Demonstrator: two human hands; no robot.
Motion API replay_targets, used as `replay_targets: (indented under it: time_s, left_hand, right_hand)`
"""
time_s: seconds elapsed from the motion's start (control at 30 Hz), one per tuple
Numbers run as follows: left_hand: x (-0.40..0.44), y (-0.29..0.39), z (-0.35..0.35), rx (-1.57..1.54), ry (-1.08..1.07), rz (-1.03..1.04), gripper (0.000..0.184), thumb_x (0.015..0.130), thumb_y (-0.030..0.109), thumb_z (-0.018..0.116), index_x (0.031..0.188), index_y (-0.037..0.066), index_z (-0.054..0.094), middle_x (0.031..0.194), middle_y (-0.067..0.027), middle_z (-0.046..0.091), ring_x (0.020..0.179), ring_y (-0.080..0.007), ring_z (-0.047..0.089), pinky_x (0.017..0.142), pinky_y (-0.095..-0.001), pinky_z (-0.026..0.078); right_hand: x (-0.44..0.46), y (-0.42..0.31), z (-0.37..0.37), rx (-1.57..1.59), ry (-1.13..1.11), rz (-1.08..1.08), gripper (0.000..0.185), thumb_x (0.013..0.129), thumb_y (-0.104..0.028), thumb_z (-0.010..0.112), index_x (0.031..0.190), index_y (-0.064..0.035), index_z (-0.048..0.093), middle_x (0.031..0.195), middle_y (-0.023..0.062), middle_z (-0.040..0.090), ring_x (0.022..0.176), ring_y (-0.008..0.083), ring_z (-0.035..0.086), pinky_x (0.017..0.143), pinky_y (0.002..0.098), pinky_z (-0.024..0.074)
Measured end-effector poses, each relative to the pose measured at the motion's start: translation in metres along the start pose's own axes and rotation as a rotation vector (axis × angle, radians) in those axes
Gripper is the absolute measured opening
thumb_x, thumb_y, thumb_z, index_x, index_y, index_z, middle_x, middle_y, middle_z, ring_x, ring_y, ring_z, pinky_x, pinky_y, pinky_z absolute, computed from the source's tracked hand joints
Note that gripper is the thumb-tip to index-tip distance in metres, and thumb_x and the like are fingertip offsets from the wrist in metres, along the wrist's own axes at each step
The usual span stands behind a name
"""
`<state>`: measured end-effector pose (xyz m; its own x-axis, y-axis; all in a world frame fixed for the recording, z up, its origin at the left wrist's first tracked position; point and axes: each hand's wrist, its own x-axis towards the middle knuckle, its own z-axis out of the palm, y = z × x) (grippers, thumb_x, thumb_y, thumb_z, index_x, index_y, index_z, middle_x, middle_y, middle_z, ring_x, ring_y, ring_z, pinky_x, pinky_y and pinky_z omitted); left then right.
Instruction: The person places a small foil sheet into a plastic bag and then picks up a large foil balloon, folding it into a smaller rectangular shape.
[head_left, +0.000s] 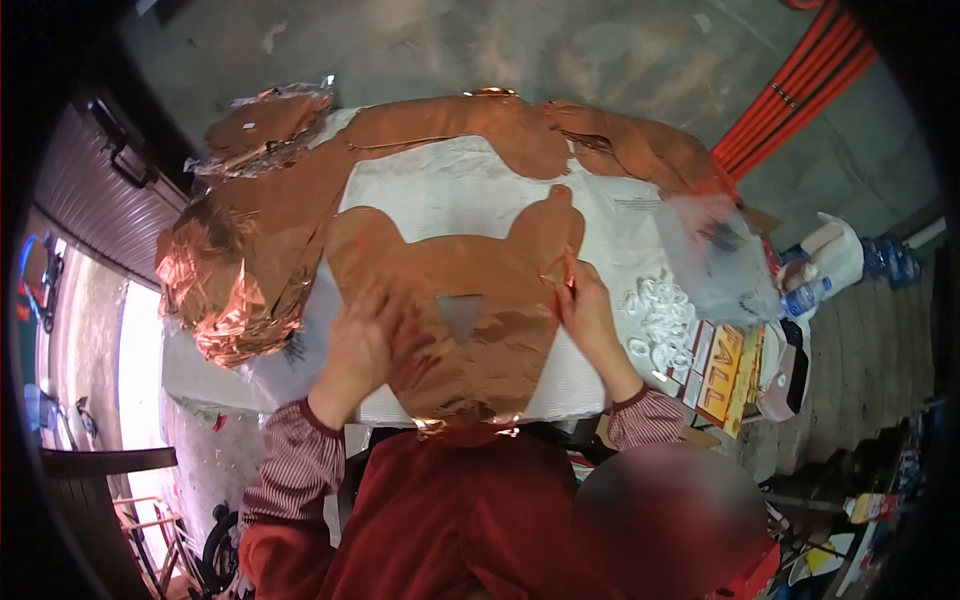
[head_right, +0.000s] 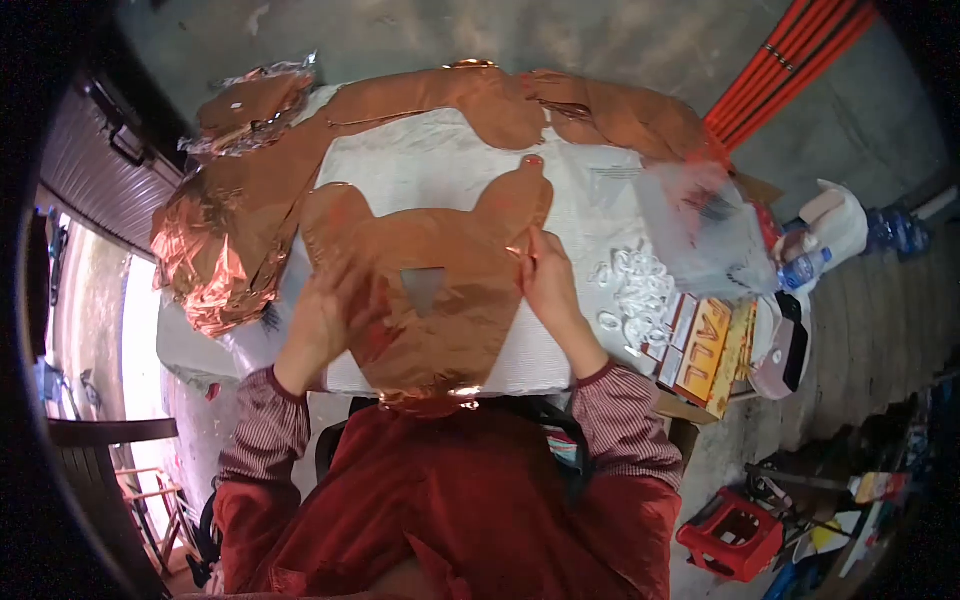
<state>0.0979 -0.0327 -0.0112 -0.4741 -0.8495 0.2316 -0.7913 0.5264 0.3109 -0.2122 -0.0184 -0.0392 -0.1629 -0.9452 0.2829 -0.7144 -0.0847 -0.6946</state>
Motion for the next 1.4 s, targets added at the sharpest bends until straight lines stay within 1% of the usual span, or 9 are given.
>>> replay_targets:
  time_s: [0.23, 0.43, 0.5, 0.63, 0.87, 0.97, 1.13, 1.27, 1.4]
  left_hand:
    - [0.051, -0.036, 0.031, 0.172, -0.019, -0.020, 0.073, 0.075, 0.038, 0.073, 0.135, 0.005, 0.046, 0.133, -0.0244, 0.047, 0.126, -0.0377, 0.043, 0.102, -0.0463, 0.036]
    - [0.069, -0.047, 0.034, -0.058, -0.004, -0.173, 0.059, 0.074, 0.035, 0.074, 0.121, 0.003, 0.057, 0.121, -0.0198, 0.057, 0.109, -0.0361, 0.056, 0.092, -0.0432, 0.044]
    - [0.067, -0.051, 0.040, -0.094, 0.138, -0.145, 0.054, 0.074, 0.030, 0.074, 0.117, 0.001, 0.060, 0.115, -0.0173, 0.060, 0.101, -0.0353, 0.060, 0.088, -0.0416, 0.047]
    - [0.063, -0.054, 0.044, -0.141, 0.167, -0.064, 0.053, 0.075, 0.026, 0.074, 0.118, -0.001, 0.059, 0.118, -0.0186, 0.058, 0.105, -0.0362, 0.057, 0.091, -0.0419, 0.045]
    - [0.062, -0.046, 0.037, -0.110, 0.167, -0.008, 0.048, 0.071, 0.024, 0.075, 0.109, 0.003, 0.055, 0.110, -0.0160, 0.054, 0.107, -0.0345, 0.051, 0.086, -0.0430, 0.043]
    - [0.063, -0.042, 0.031, -0.128, 0.124, -0.050, 0.053, 0.072, 0.023, 0.074, 0.116, 0.001, 0.053, 0.117, -0.0177, 0.053, 0.108, -0.0361, 0.051, 0.089, -0.0431, 0.043]
    - [0.062, -0.043, 0.038, -0.117, 0.176, -0.050, 0.047, 0.073, 0.025, 0.073, 0.110, 0.004, 0.053, 0.113, -0.0175, 0.052, 0.109, -0.0365, 0.049, 0.090, -0.0429, 0.041]
    - [0.062, -0.045, 0.040, -0.162, 0.072, -0.156, 0.055, 0.075, 0.030, 0.072, 0.119, 0.003, 0.052, 0.124, -0.0191, 0.051, 0.116, -0.0379, 0.047, 0.096, -0.0476, 0.038]
    - [0.061, -0.047, 0.045, -0.079, 0.142, -0.103, 0.058, 0.075, 0.030, 0.072, 0.122, 0.003, 0.052, 0.125, -0.0212, 0.049, 0.113, -0.0394, 0.048, 0.092, -0.0462, 0.042]
  right_hand:
    - [0.014, 0.024, 0.003, -0.151, 0.047, -0.044, 0.043, 0.083, 0.000, 0.059, 0.125, 0.0009, 0.051, 0.102, 0.0207, 0.057, 0.085, 0.0366, 0.061, 0.073, 0.0414, 0.0497]
    - [0.045, 0.041, -0.019, -0.251, 0.154, 0.001, 0.033, 0.084, -0.005, 0.062, 0.117, 0.0002, 0.058, 0.103, 0.0199, 0.061, 0.080, 0.0332, 0.064, 0.071, 0.0390, 0.0513]
    - [0.063, 0.048, -0.023, -0.277, 0.206, 0.005, 0.028, 0.084, -0.006, 0.063, 0.112, -0.0003, 0.061, 0.098, 0.0191, 0.064, 0.078, 0.0320, 0.065, 0.070, 0.0383, 0.0515]
    - [0.113, 0.046, -0.012, -0.246, 0.208, -0.041, 0.026, 0.084, -0.007, 0.063, 0.109, -0.0002, 0.061, 0.096, 0.0207, 0.064, 0.078, 0.0351, 0.064, 0.069, 0.0394, 0.0512]
    - [0.182, 0.033, 0.046, -0.371, 0.074, -0.231, 0.026, 0.080, -0.017, 0.066, 0.100, -0.0014, 0.062, 0.095, 0.0190, 0.064, 0.089, 0.0380, 0.061, 0.076, 0.0456, 0.0491]
    - [0.201, 0.020, 0.068, -0.540, -0.147, -0.114, 0.025, 0.078, -0.021, 0.067, 0.096, -0.0048, 0.062, 0.098, 0.0163, 0.064, 0.088, 0.0351, 0.063, 0.077, 0.0444, 0.0503]
    - [0.249, 0.008, 0.117, -0.629, -0.133, -0.305, 0.020, 0.082, -0.016, 0.058, 0.098, -0.0047, 0.061, 0.104, 0.0152, 0.063, 0.094, 0.0337, 0.063, 0.080, 0.0443, 0.0506]
    - [0.288, -0.011, 0.177, -0.650, -0.177, -0.489, 0.022, 0.083, -0.011, 0.050, 0.101, -0.0036, 0.062, 0.113, 0.0165, 0.061, 0.098, 0.0324, 0.063, 0.082, 0.0437, 0.0508]
    - [0.302, -0.054, 0.223, -0.602, -0.240, -0.608, 0.024, 0.082, -0.012, 0.053, 0.103, -0.0052, 0.062, 0.108, 0.0162, 0.064, 0.092, 0.0319, 0.065, 0.077, 0.0437, 0.0525]
